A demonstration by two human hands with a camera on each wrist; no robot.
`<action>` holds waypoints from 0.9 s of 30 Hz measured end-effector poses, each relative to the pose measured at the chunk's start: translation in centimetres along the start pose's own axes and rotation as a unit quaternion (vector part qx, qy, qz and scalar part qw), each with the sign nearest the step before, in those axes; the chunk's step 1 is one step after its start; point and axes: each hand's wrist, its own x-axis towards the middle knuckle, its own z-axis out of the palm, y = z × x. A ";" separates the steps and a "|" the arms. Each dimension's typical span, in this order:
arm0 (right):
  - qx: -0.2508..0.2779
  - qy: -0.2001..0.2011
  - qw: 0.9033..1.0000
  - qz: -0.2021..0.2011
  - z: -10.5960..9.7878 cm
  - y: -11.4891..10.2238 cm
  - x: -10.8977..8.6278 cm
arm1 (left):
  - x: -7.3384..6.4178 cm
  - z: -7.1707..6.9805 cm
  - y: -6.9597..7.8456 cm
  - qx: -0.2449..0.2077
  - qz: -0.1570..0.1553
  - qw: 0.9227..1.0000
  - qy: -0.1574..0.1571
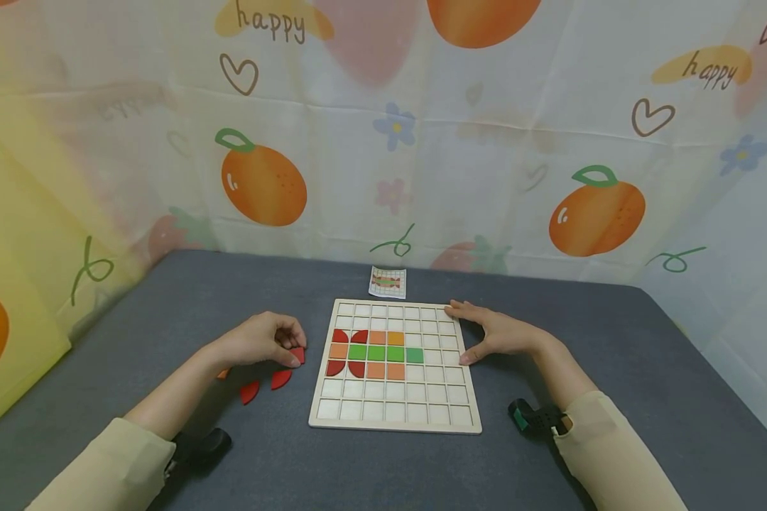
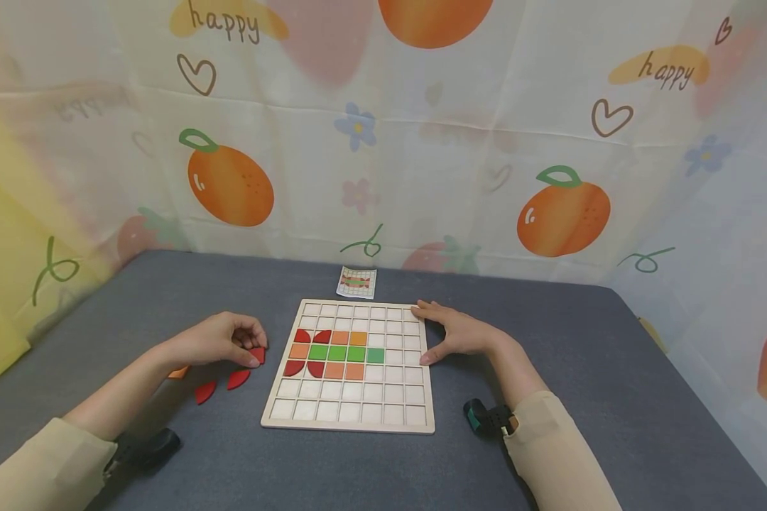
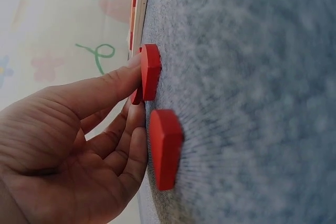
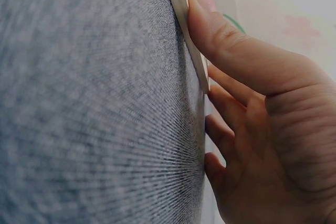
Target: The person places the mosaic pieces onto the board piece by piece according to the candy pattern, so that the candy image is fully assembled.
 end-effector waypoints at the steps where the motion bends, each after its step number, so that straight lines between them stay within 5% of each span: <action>1: 0.000 0.000 1.000 0.000 0.0 0.0 0.0 | 0.0 0.0 0.0 0.000 0.001 1.000 0.001; 15: 0.003 0.000 1.000 0.007 0.0 -0.2 0.1 | 0.0 0.0 0.4 0.004 0.011 1.000 0.011; 27: 0.000 -0.002 1.000 0.006 -0.1 -0.1 -0.1 | 0.4 0.4 1.3 -0.034 0.004 0.997 0.067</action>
